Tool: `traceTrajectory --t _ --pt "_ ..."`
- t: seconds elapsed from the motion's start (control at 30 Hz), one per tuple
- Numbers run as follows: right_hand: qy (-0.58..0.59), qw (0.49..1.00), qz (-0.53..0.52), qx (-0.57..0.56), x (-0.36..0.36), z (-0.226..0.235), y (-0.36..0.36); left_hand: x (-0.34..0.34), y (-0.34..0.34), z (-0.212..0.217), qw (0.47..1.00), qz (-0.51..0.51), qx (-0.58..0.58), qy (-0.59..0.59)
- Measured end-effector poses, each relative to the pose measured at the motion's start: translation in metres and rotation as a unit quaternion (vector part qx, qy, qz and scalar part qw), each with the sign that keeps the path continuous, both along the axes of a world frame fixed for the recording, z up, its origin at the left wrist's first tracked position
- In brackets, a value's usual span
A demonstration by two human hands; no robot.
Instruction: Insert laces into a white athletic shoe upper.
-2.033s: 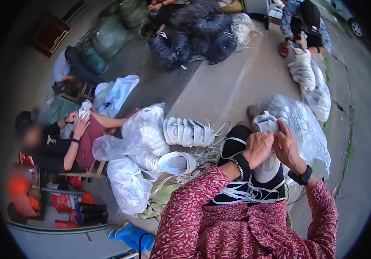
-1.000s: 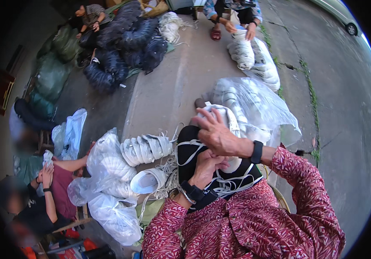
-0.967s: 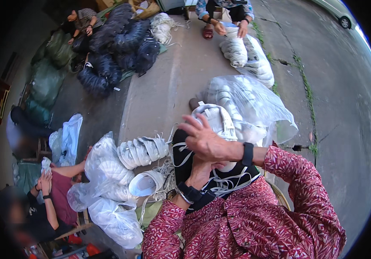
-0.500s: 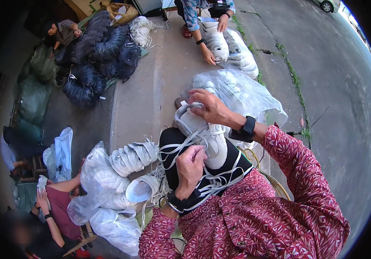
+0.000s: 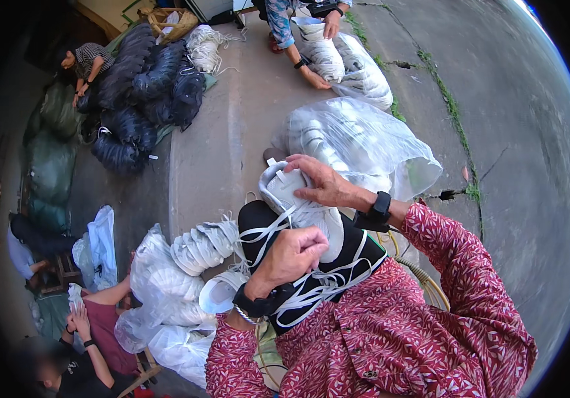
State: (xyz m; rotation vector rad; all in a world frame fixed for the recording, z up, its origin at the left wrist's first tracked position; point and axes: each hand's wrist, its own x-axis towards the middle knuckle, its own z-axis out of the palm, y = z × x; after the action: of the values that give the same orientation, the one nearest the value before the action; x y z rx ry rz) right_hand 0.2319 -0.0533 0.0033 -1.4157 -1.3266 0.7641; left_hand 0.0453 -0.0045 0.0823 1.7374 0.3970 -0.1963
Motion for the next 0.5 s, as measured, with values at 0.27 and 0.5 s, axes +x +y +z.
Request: traceTrajectory --t 0.27,0.5 --pt "0.01 1.0 0.011 0.027 0.001 -0.008 -0.004 0.021 0.013 -0.03 0.845 0.205 0.482 -0.108" --pt "-0.002 0.999 0.015 0.051 0.001 -0.016 -0.001 0.028 0.024 -0.042 0.787 0.103 0.608 -0.018"
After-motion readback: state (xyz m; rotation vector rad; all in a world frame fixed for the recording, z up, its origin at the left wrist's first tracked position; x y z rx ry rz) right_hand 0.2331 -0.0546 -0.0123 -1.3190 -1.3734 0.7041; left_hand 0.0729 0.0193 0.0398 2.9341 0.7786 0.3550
